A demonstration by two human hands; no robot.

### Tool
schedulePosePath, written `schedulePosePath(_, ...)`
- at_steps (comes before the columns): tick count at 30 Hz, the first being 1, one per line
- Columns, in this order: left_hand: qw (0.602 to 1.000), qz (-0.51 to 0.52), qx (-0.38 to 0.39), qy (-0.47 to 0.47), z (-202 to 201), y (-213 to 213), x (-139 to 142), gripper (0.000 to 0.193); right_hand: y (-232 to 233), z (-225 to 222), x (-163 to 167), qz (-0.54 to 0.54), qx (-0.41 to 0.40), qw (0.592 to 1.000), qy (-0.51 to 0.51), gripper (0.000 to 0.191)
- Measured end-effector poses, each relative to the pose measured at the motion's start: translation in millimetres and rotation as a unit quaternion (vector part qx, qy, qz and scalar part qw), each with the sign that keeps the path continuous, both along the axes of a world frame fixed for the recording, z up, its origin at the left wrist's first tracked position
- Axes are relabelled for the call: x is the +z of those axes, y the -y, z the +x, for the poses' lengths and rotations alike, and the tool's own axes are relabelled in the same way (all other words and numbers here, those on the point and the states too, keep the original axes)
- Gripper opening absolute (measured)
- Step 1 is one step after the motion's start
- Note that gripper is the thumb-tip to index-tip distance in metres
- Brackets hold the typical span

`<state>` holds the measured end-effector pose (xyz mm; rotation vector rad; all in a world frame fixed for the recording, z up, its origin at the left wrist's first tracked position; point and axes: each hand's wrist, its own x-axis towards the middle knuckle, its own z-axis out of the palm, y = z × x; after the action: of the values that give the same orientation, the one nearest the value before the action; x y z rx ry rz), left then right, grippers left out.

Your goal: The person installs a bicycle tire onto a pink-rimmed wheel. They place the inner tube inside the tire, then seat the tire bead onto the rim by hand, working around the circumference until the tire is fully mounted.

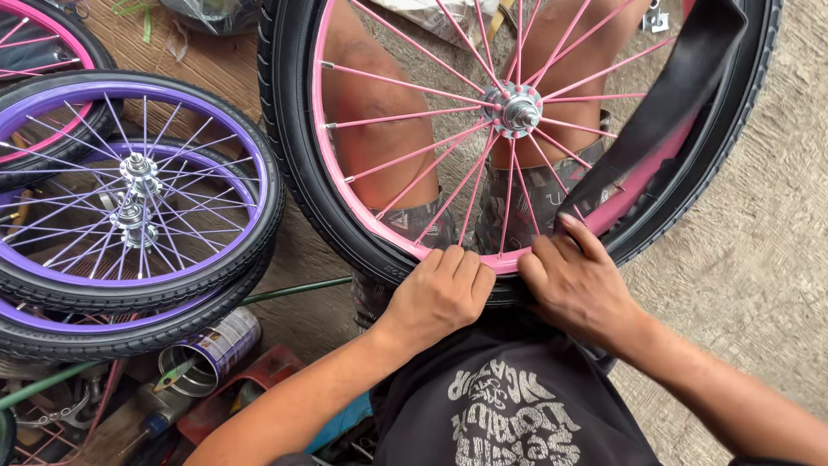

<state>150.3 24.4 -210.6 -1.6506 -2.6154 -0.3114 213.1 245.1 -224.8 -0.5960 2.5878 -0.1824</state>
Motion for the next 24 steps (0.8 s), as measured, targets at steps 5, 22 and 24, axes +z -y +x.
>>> schedulePosePath(5,1.000,-0.014,0.004,0.010,2,-6,5,0.009,6,-5,13,-0.113,-0.004,0.968,-0.225,0.034)
schedulePosePath(22,0.994,-0.050,0.096,-0.012,-4,0,34,0.006,16,-2,18,-0.195,-0.055,0.959,-0.197,0.044)
schedulePosePath(24,0.996,-0.020,0.091,-0.001,-4,2,32,0.009,19,-6,17,-0.206,-0.039,0.968,-0.138,0.041)
